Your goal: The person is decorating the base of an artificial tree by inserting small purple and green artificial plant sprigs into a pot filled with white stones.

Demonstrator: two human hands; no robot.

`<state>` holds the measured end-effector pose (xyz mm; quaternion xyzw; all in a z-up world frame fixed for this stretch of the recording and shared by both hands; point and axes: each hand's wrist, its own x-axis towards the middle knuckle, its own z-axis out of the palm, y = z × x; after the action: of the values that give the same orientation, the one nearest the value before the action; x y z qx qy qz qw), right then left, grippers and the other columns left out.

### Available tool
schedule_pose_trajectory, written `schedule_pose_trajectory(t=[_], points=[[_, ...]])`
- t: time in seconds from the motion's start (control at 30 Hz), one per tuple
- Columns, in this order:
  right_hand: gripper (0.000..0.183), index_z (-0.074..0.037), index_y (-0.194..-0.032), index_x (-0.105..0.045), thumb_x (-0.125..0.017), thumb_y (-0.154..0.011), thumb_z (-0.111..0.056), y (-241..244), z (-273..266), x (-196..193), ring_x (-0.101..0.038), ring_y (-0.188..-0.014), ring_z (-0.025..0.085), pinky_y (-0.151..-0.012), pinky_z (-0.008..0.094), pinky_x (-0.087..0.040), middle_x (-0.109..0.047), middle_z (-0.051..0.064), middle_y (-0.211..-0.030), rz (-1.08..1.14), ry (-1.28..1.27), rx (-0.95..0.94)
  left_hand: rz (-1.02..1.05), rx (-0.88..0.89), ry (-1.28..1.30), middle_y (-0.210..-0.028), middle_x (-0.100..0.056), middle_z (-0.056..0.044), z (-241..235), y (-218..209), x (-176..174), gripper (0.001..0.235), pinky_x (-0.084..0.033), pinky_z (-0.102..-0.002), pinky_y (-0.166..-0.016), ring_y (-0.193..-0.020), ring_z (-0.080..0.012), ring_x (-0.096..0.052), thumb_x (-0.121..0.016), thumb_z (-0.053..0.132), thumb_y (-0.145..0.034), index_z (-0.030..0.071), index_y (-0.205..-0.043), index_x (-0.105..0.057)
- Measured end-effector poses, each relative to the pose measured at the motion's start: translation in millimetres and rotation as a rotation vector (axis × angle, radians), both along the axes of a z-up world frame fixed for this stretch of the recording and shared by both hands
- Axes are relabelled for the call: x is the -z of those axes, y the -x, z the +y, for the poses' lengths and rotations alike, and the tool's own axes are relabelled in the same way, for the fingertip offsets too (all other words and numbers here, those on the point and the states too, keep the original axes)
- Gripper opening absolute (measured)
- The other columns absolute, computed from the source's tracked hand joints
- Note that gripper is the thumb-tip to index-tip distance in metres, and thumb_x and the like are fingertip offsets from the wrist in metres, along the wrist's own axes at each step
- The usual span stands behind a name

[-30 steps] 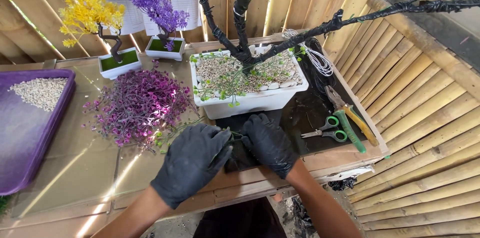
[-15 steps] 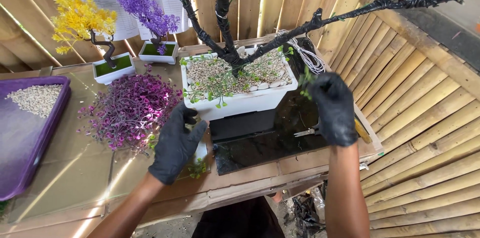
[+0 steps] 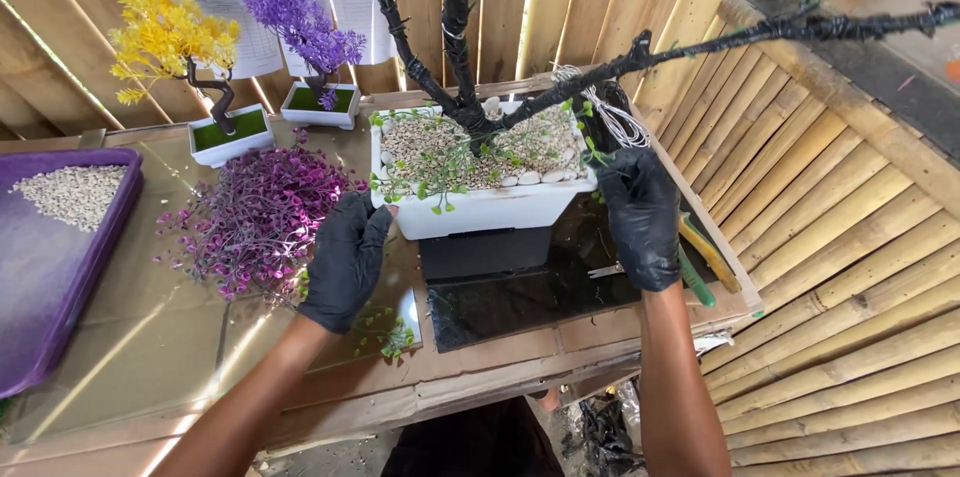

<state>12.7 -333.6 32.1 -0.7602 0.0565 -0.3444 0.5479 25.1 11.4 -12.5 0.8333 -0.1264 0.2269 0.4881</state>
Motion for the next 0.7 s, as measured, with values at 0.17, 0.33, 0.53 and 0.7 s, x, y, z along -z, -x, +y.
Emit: schedule_pose_trajectory(t=[0.17, 0.33, 0.53, 0.7], points=[[0.012, -0.015, -0.101, -0.066, -0.074, -0.098, -0.007, 28.0, 8.7, -17.6, -0.073, -0.082, 0.023, -0.077, 0.038, -0.057, -0.075, 0.008, -0.087, -0.086, 0.172, -0.023, 0.08, 0.06, 0.057, -0.097, -0.075, -0.022, 5.5, -20.6, -5.0, 0.034, -0.056, -0.048, -0.087, -0.1, -0.0415, -0.071, -0.061, 0.038, -0.108, 0.006, -0.11, -0.074], [0.011, -0.015, -0.099, -0.063, -0.073, -0.097, -0.01, 57.3, 27.9, -26.4, -0.076, -0.077, 0.032, -0.069, 0.043, -0.059, -0.076, 0.011, -0.08, -0.055, 0.333, 0.027, 0.159, 0.128, 0.247, -0.097, -0.076, -0.021, 1.5, -37.7, -12.7, 0.037, -0.056, -0.044, -0.085, -0.092, -0.0238, -0.069, -0.061, 0.039, -0.109, 0.005, -0.116, -0.073], [0.009, -0.009, -0.096, -0.065, -0.073, -0.097, -0.012, 81.8, 56.3, -33.6, -0.07, -0.082, 0.047, -0.068, 0.05, -0.06, -0.072, 0.02, -0.081, -0.178, 0.487, 0.054, 0.246, 0.142, 0.304, -0.098, -0.077, -0.017, 3.4, -54.5, -18.2, 0.04, -0.058, -0.037, -0.079, -0.083, -0.0194, -0.068, -0.058, 0.039, -0.109, 0.005, -0.125, -0.07], [0.013, -0.006, -0.104, -0.062, -0.067, -0.095, 0.003, 106.9, 70.9, -28.6, -0.077, -0.094, 0.023, -0.078, 0.033, -0.063, -0.075, 0.01, -0.101, -0.259, 0.497, -0.23, 0.266, 0.208, 0.452, -0.108, -0.072, -0.016, 6.4, -101.4, 9.0, 0.041, -0.064, -0.036, -0.063, -0.091, -0.0223, -0.074, -0.053, 0.037, -0.105, 0.0, -0.11, -0.069]])
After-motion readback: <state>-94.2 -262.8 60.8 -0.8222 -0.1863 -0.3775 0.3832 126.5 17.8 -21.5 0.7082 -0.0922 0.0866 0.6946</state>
